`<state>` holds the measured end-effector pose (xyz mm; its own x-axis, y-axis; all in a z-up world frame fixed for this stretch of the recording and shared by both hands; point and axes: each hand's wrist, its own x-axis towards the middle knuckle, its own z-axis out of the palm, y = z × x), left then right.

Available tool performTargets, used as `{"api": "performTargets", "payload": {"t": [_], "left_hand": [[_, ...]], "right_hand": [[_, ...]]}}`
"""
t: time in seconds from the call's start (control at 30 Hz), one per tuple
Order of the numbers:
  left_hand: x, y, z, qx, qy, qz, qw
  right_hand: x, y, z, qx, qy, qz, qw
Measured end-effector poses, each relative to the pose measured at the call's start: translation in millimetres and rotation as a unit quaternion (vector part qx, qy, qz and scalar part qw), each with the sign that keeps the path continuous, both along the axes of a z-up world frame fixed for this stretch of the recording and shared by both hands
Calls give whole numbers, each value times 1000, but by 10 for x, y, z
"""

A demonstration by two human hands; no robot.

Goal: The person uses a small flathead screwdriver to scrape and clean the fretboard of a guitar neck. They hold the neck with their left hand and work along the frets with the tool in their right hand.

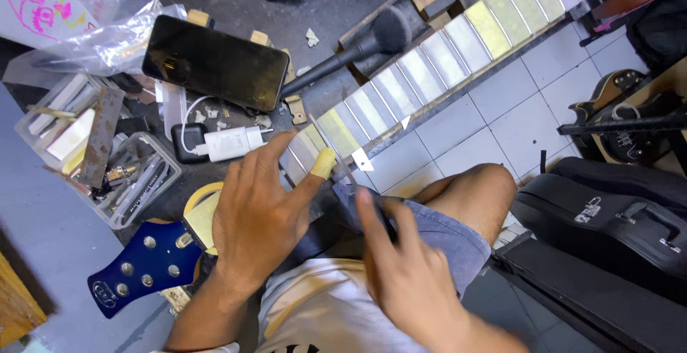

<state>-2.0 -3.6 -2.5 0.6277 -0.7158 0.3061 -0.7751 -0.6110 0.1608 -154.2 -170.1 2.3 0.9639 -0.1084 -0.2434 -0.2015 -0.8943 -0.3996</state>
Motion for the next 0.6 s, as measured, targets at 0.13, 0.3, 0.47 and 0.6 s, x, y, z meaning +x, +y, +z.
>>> {"api": "performTargets", "payload": {"t": [0.13, 0.3, 0.47, 0.6], "left_hand": [[22, 27, 9, -10, 39, -17, 999], [10, -8, 17, -44, 21, -10, 999], [6, 17, -4, -41, 30, -11, 999], [34, 12, -14, -23, 32, -16, 999]], "right_hand": [[-386, -40, -168, -2, -13, -38, 999], [81, 58, -91, -17, -25, -19, 999], [-133, -41, -174, -11, -21, -27, 999], [-504, 17, -267, -68, -63, -92, 991]]}}
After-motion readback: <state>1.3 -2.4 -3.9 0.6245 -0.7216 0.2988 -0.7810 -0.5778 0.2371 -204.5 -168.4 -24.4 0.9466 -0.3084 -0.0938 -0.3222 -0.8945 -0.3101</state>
